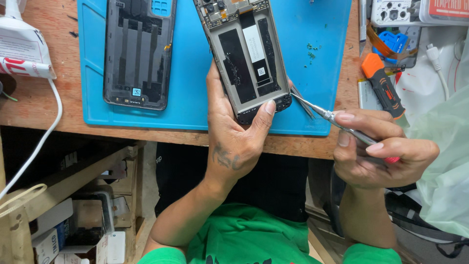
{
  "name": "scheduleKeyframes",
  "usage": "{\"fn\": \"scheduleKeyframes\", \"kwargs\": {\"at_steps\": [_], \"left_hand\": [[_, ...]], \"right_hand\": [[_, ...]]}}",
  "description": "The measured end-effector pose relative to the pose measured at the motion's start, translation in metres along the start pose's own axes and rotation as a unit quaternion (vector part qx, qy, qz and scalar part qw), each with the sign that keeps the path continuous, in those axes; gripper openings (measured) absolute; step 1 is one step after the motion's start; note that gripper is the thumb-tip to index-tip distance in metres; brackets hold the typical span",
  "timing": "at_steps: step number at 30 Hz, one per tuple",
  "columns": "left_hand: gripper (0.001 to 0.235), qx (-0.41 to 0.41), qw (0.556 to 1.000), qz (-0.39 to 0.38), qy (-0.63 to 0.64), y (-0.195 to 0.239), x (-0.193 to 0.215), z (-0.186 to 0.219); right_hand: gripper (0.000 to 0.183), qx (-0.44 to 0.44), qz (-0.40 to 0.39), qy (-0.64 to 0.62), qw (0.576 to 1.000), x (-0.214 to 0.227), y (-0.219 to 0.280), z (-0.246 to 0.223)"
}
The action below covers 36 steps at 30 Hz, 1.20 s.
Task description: The person removes a ribbon cable from a smartphone screen assembly, then aligns and attaches the screen to the phone body. They press along the edges to secure the screen and use a screwdriver to tighten screws on the bottom of the device.
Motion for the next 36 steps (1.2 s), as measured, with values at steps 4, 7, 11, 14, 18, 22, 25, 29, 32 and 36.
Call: {"fn": "scheduleKeyframes", "kwargs": {"at_steps": [4, 7, 11, 14, 18, 22, 25, 29, 32, 36], "left_hand": [[0.07, -0.001, 1.0, 0.0, -0.006, 0.001, 0.0, -0.001], [0.069, -0.001, 1.0, 0.001, -0.017, 0.0, 0.001, -0.002], [0.071, 0.004, 1.0, 0.008, -0.02, 0.001, 0.001, -0.003], [0.071, 0.003, 1.0, 0.006, -0.01, 0.002, 0.001, -0.003], [0.071, 0.0, 1.0, 0.005, -0.013, 0.003, 0.001, -0.004], [0.072, -0.006, 1.0, 0.002, -0.022, 0.003, 0.001, -0.004], [0.072, -0.006, 1.0, 0.006, -0.02, 0.003, 0.001, -0.005], [0.07, -0.013, 1.0, 0.003, -0.006, 0.002, 0.001, -0.005], [0.068, -0.01, 1.0, -0.002, 0.008, 0.001, 0.001, -0.005], [0.068, -0.009, 1.0, 0.002, -0.008, 0.002, 0.002, -0.005]], "right_hand": [[0.048, -0.013, -0.006, 0.002, 1.0, 0.0, 0.002, 0.0], [0.047, -0.01, -0.002, -0.003, 1.0, 0.0, 0.003, 0.0], [0.047, -0.01, -0.005, -0.001, 1.0, 0.0, 0.002, 0.0], [0.047, -0.013, -0.005, 0.003, 1.0, 0.0, 0.002, 0.0], [0.047, -0.012, -0.013, 0.018, 1.0, 0.0, 0.001, -0.003], [0.048, -0.029, -0.025, 0.031, 0.999, -0.002, 0.001, -0.006], [0.05, -0.031, -0.036, 0.034, 0.998, -0.001, -0.002, -0.009], [0.05, -0.024, -0.036, 0.042, 0.998, -0.002, -0.005, -0.013], [0.049, -0.019, -0.04, 0.043, 0.998, -0.002, -0.007, -0.014], [0.048, -0.02, -0.036, 0.04, 0.998, -0.002, -0.007, -0.015]]}}
Point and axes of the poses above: each hand's wrist, its own y-axis away from the middle knuckle, its own x-axis out of the back of the hand, z = x × y, the point moved 7 cm from there along -y, towards the middle knuckle, and after that the axes turned 15 degrees about -z, right-handed, at the moved point
